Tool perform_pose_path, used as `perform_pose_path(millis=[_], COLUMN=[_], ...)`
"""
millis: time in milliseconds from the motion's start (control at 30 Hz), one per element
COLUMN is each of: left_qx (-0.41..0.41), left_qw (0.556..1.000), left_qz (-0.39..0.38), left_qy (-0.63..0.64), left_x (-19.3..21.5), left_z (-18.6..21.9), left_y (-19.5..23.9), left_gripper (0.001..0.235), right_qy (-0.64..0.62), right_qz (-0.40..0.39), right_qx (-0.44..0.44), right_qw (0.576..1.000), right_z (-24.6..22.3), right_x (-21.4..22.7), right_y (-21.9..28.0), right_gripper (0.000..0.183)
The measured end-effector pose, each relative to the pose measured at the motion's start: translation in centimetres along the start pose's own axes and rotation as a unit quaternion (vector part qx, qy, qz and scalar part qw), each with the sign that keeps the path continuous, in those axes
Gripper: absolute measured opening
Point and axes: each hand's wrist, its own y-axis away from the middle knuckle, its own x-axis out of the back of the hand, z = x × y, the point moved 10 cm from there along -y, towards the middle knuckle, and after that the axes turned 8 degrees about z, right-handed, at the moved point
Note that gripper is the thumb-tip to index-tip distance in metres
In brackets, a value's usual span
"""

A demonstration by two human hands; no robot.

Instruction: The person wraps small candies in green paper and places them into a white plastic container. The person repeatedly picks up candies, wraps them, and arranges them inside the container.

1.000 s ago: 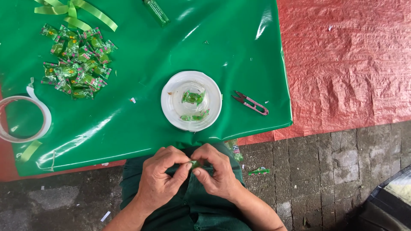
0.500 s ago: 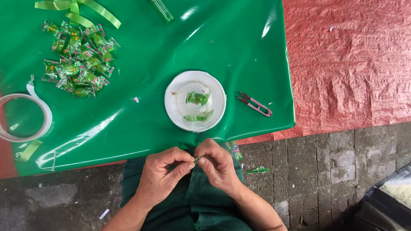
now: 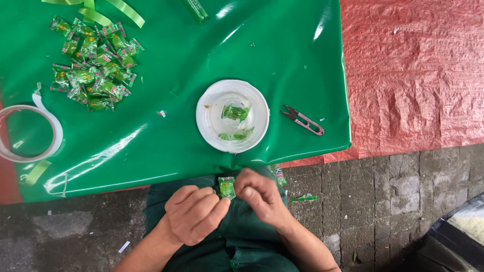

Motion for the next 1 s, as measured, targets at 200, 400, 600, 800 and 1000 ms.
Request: perform_pose_path(millis=[200, 400, 600, 800, 1000], left_qx=[-0.031, 0.402, 0.363, 0.476, 0.556], left_qw=[0.999, 0.883, 0.893, 0.834, 0.717], left_qz=[-0.004, -0.051, -0.105, -0.073, -0.003], left_qy=[0.003, 0.237, 0.246, 0.268, 0.421], left_x=[-0.9, -3.1, -3.9, -3.9, -5.9], left_z=[1.2, -5.0, -4.0, -6.3, -5.8], left_y=[1.0, 4.1, 2.6, 3.3, 6.5], left_gripper=[0.011, 0.028, 0.019, 0.018, 0.024], right_qy=[-0.198, 0.135, 0.212, 0.188, 0.135], right_qz=[-0.045, 0.072, 0.037, 0.022, 0.069], right_qx=[-0.093, 0.092, 0.161, 0.117, 0.114], right_qw=[0.975, 0.984, 0.963, 0.975, 0.982], right_z=[2.2, -1.6, -3.7, -2.6, -1.4], right_x=[-0.6, 2.5, 0.6, 0.3, 1.1], right_y=[1.3, 0.4, 0.0, -0.6, -0.8], right_gripper=[0.038, 0.038, 0.022, 0.017, 0.022])
